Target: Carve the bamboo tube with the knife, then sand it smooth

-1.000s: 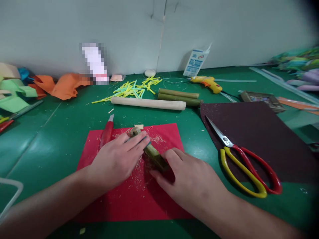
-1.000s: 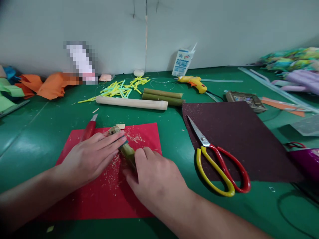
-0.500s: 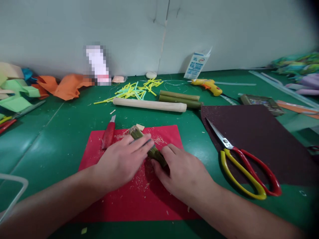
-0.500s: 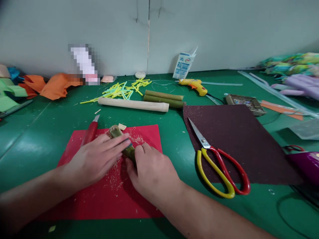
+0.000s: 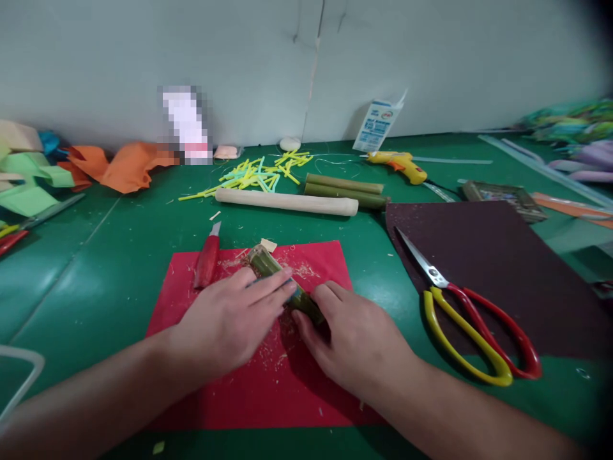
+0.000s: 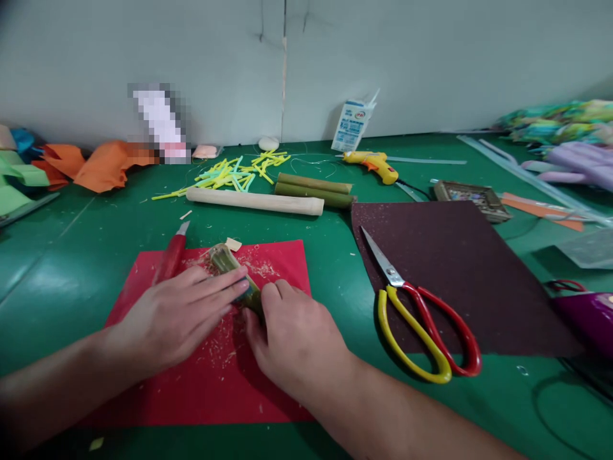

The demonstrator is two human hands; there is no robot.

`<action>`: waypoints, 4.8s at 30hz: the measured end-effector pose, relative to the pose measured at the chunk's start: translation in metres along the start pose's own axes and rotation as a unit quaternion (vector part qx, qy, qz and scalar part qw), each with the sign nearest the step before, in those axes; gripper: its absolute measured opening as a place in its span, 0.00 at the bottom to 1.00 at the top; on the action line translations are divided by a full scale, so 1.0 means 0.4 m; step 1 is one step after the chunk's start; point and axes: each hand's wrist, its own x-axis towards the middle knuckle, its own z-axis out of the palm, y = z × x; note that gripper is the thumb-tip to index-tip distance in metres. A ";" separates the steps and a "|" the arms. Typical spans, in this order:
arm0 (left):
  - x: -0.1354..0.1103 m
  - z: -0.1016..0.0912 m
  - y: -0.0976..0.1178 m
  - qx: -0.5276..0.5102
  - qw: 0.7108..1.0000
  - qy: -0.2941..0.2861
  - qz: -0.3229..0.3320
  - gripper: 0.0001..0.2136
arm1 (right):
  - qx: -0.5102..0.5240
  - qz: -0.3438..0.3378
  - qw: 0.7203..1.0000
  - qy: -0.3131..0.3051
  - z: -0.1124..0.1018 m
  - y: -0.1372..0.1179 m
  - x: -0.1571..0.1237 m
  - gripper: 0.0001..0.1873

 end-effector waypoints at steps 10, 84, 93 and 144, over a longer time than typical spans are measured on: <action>-0.007 0.001 0.007 -0.009 0.998 -0.006 -0.063 0.18 | 0.003 0.001 1.000 0.003 0.002 0.000 0.001 0.10; -0.003 0.006 0.016 -0.039 0.999 0.011 -0.015 0.17 | 0.040 0.014 0.999 -0.024 0.000 0.005 -0.003 0.08; 0.002 0.005 0.008 -0.042 0.998 0.015 -0.040 0.17 | 0.039 0.010 0.999 -0.014 0.000 0.004 -0.003 0.09; -0.016 -0.007 0.021 -0.052 0.998 0.024 -0.026 0.17 | 0.048 0.012 0.998 -0.029 0.000 0.001 -0.007 0.08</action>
